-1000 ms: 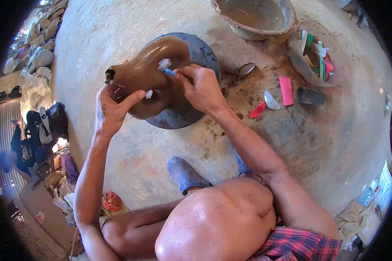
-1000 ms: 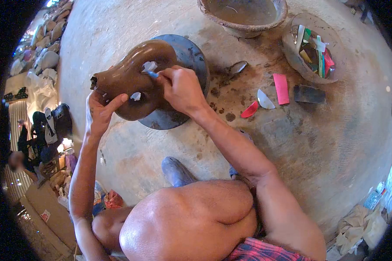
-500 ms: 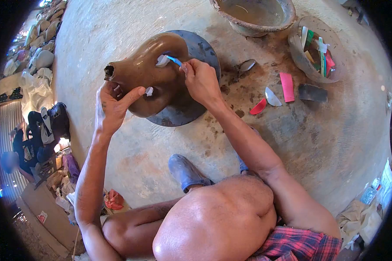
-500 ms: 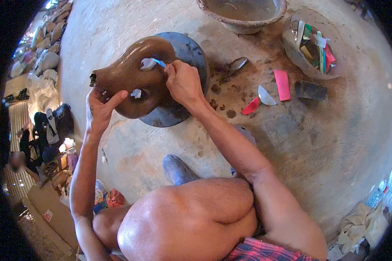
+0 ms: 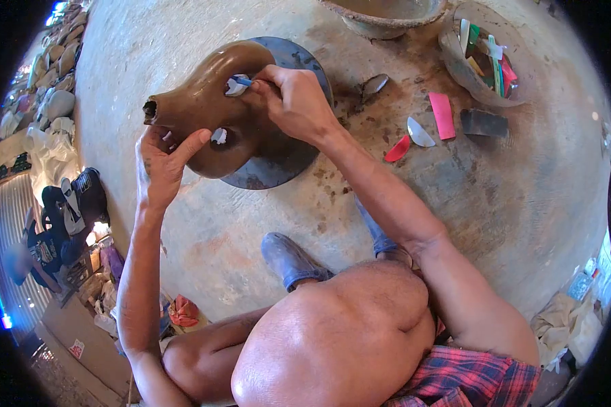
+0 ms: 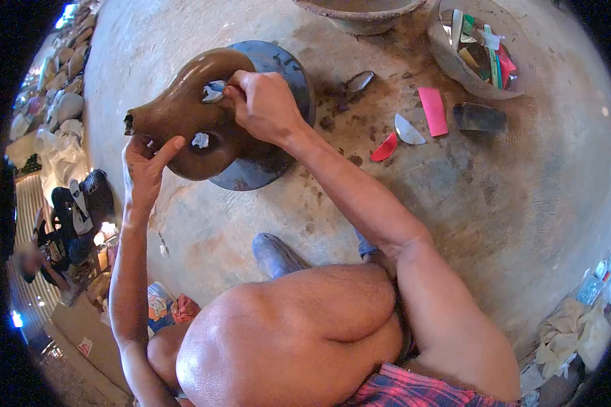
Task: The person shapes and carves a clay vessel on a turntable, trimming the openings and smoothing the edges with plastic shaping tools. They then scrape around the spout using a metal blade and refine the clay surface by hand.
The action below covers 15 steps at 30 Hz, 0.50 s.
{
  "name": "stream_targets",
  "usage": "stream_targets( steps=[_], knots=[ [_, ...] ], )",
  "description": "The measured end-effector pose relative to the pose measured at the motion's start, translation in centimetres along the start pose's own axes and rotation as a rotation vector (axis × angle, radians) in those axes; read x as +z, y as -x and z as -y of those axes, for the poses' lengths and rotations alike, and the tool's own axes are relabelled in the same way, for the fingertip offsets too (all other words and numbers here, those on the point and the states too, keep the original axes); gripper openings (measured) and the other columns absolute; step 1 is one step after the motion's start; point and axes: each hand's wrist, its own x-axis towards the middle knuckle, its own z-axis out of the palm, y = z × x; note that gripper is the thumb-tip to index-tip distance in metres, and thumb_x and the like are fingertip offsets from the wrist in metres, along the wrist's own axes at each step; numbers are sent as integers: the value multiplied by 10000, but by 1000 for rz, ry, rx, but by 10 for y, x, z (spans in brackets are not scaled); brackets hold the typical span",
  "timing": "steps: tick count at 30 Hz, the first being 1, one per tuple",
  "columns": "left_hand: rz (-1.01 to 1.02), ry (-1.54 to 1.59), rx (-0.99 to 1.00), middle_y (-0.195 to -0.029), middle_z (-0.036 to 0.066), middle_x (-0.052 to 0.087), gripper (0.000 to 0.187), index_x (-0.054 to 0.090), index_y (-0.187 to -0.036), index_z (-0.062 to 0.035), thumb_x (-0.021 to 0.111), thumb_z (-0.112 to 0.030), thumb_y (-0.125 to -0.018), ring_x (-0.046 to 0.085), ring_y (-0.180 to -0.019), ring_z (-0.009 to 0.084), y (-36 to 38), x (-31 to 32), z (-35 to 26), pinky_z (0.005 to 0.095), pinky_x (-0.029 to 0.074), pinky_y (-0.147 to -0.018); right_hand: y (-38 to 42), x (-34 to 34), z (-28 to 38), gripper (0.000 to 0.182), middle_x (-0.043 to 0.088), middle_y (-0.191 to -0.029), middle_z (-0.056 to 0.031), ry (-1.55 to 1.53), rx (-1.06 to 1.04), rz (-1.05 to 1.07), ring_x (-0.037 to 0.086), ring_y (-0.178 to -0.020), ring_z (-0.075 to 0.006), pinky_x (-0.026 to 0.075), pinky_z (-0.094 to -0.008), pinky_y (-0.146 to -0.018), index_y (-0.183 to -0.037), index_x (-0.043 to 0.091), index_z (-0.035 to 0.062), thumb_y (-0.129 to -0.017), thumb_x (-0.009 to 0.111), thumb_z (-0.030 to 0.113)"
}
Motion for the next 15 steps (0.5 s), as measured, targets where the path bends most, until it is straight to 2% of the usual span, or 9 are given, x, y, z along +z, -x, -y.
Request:
stream_targets(
  steps=[1,3,7,9,12,15],
  knots=[
    [5,0,-3,-1227,127,727,547,624,-1347,20,878,-120,-884,697,-1091,198,0,0,1,347,568,-978,-1,0,-1,179,729,-894,-248,1,5,-2,741,-835,-405,564,-431,-734,-1035,739,-14,-991,671,145],
    [-19,-24,-12,-1227,126,728,539,628,-1342,16,878,-120,-885,697,-1097,195,0,-1,1,345,569,-977,-4,0,-2,147,738,-886,-220,23,-52,3,728,-860,-426,568,-493,-752,-947,749,23,-935,697,160],
    [11,-35,-33,-1232,125,727,534,631,-1334,15,881,-126,-884,694,-1112,195,-1,-5,2,344,569,-981,-8,-7,0,147,747,-908,-189,114,-126,38,729,-873,-411,572,-506,-759,-944,750,44,-909,706,180],
    [18,-34,-10,-1261,123,715,595,602,-1397,8,879,-114,-884,686,-1135,195,-2,-5,2,343,568,-989,-10,-12,4,135,753,-930,-152,202,-253,89,730,-878,-401,583,-507,-765,-951,755,67,-872,700,162],
    [3,-1,9,-1292,120,699,669,553,-1474,-7,868,-89,-890,678,-1151,195,0,0,-2,342,566,-994,-11,-16,13,154,755,-940,-132,318,-272,156,737,-876,-390,593,-504,-759,-954,758,84,-826,695,140],
    [-9,-30,-6,-1290,116,718,564,616,-1394,10,860,-92,-896,686,-1149,192,2,2,-9,354,551,-1018,-11,-24,27,174,752,-931,-126,428,-271,239,744,-867,-384,599,-502,-747,-956,762,87,-802,691,126]
  ],
)
